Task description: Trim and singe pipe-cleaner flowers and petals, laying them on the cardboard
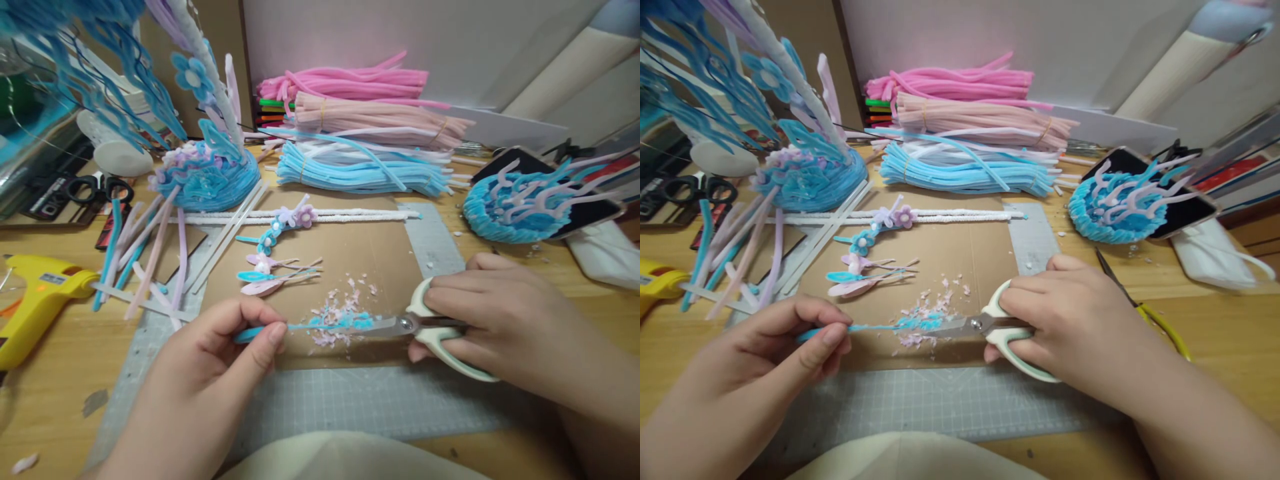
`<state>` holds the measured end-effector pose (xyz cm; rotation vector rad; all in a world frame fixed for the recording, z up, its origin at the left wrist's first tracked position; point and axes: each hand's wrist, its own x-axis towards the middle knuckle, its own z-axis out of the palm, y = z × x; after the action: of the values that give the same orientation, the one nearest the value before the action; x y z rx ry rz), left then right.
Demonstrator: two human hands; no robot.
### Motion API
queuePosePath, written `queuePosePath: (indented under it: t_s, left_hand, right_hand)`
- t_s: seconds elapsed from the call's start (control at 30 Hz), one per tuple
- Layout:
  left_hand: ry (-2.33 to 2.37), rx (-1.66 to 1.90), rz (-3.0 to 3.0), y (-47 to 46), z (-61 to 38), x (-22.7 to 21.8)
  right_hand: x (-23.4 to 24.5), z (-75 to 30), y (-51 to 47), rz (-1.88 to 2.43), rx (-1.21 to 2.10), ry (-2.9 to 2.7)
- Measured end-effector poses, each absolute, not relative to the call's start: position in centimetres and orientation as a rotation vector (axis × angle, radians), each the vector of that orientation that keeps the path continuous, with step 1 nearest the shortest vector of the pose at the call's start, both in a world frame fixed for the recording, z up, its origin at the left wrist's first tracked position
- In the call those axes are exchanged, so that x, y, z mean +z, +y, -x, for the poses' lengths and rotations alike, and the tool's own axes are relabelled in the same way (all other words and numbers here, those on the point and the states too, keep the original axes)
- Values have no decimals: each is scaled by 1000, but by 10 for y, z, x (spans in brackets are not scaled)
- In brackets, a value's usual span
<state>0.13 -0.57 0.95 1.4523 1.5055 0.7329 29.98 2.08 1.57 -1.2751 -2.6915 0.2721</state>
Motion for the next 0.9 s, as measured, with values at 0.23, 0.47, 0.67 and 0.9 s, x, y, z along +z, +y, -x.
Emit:
queuePosePath:
  t_s: [0.23,0.47,0.67,0.9]
  left_hand:
    - [1515,783,-1450,-8,0,7]
    - [1504,818,-1412,-5,-1,10]
    - [1526,929,-1312,-2,-7,11]
    - [1559,936,-1359,-4,-8,13]
  right_hand:
    - [16,-300,20,1268,275,-2691]
    - [16,-302,21,1285,284,-2706]
    - [16,-306,26,1369,63,-2665]
    - [17,-303,26,1362,185,-2700]
